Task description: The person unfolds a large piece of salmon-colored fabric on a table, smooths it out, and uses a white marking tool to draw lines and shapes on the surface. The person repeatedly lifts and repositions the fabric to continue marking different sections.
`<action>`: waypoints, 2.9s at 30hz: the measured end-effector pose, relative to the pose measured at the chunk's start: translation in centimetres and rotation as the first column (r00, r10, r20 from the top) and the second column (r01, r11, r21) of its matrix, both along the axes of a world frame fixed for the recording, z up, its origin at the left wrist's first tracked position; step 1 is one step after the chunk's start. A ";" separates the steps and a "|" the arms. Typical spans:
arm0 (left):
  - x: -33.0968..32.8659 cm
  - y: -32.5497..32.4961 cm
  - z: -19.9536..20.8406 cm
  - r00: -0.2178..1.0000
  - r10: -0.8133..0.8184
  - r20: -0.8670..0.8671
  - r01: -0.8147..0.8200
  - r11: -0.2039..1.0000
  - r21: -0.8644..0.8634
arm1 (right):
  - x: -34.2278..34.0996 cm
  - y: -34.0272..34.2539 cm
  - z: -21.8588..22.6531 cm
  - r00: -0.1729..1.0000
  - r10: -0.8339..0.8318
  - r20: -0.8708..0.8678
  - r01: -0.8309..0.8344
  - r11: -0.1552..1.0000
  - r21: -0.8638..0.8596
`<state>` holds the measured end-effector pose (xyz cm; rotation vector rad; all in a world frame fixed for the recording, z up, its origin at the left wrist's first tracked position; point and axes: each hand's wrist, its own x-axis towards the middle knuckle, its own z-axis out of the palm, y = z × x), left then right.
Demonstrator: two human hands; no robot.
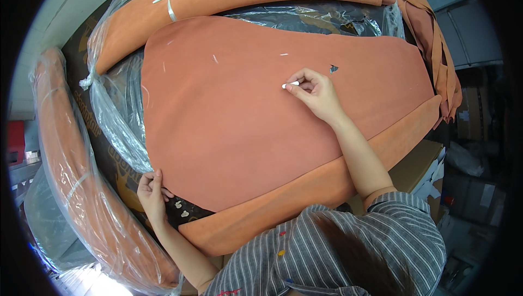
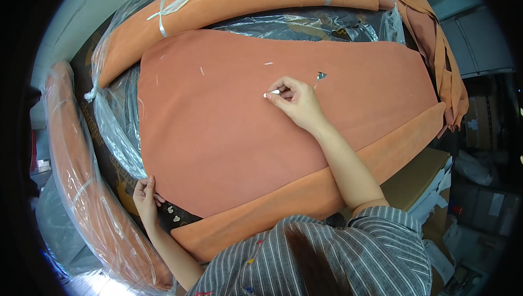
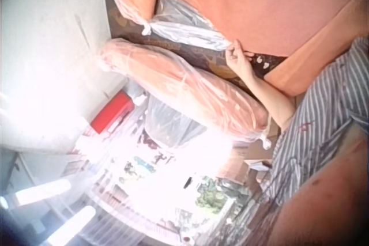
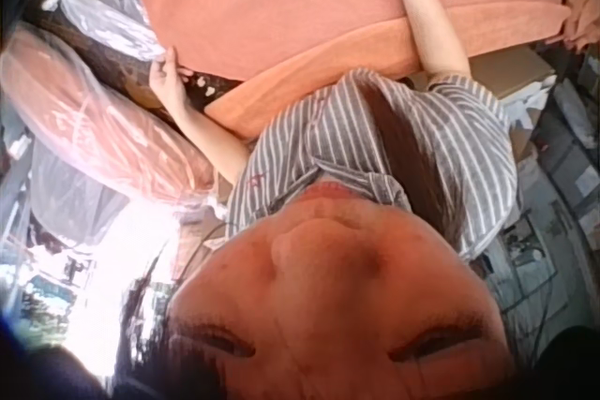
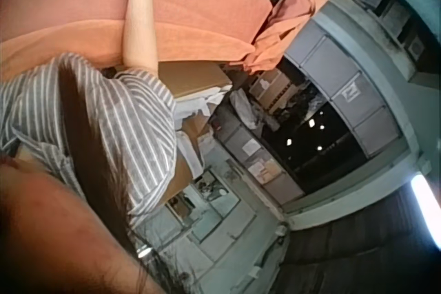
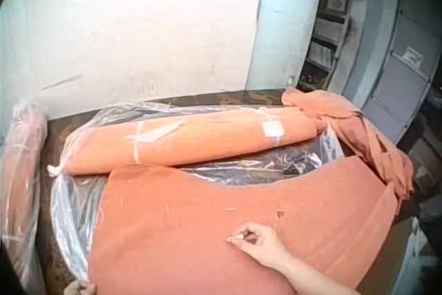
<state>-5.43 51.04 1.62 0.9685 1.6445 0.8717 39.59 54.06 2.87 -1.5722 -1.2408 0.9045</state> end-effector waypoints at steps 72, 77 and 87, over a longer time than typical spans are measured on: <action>-1.4 -0.8 -3.1 0.857 0.074 -0.509 0.120 0.934 0.337 | 13.7 -20.3 -0.7 0.783 -0.515 0.348 0.429 0.853 0.298; -3.4 -1.6 -1.4 0.685 0.265 -0.679 0.023 0.923 0.384 | 10.7 -21.5 0.3 0.940 -0.265 0.216 0.228 0.957 0.181; 8.3 -2.7 -1.8 0.395 0.146 -0.907 0.186 0.954 0.235 | 17.7 -18.2 2.9 0.964 0.078 -0.253 -0.088 0.996 -0.028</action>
